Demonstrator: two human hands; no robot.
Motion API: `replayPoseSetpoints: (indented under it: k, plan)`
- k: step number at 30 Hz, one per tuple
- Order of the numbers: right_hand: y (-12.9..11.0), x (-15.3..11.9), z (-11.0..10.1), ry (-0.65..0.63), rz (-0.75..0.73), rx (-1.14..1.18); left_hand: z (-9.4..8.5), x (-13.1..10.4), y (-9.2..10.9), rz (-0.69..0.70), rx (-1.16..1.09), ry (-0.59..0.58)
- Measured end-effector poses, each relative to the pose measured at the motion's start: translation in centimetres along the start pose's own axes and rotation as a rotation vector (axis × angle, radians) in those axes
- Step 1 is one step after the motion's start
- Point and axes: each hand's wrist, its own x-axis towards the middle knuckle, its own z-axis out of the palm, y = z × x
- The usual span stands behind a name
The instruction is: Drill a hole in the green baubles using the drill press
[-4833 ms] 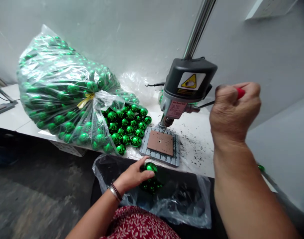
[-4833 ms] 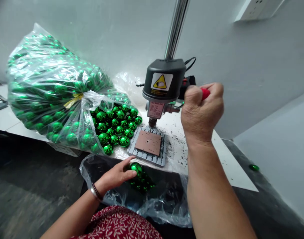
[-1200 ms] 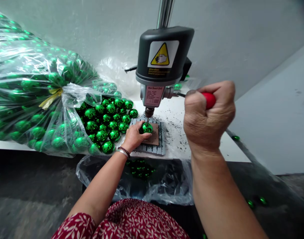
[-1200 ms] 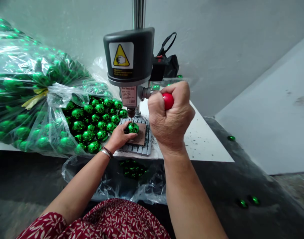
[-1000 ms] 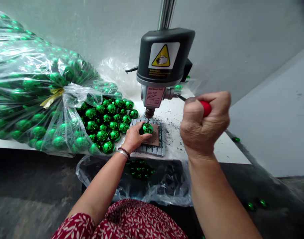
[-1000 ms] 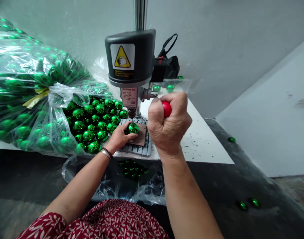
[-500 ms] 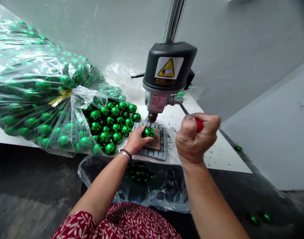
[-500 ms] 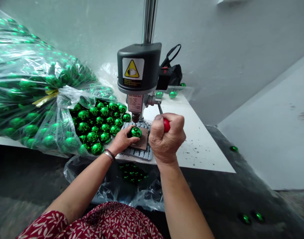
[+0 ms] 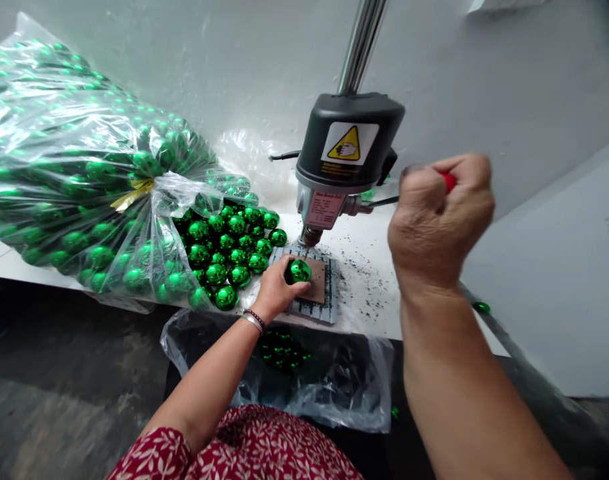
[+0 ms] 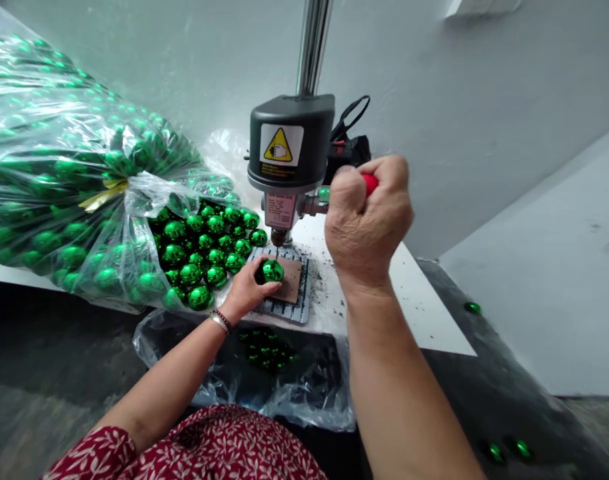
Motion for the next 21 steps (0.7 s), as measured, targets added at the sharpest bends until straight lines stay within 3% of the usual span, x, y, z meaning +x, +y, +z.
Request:
replayPoseSetpoints:
  k: [5,8,11,14,18,21]
  plan:
    - [-0.1,0.0,0.0,-0.001,0.037,0.012,-1.8,-3.9,-0.5,0.200,0.144,-0.095]
    - [0.1,-0.5,0.1,0.004,0.046,0.021,-4.3,-5.8,-0.6,0.224,0.267,-0.020]
    - [0.2,-0.6,0.1,0.005,0.016,0.011,-7.4,-7.1,-0.4,0.073,0.559,0.074]
    - [0.4,-0.7,0.2,0.035,-0.033,0.029,-9.4,-8.0,-0.3,-0.155,0.859,-0.012]
    - [0.8,-0.9,0.3,0.059,-0.091,0.059,-9.5,-8.3,-0.8,-0.272,0.998,-0.177]
    - [1.0,-0.9,0.2,0.056,-0.105,0.050,-9.0,-7.9,-1.3,-0.315,0.946,-0.169]
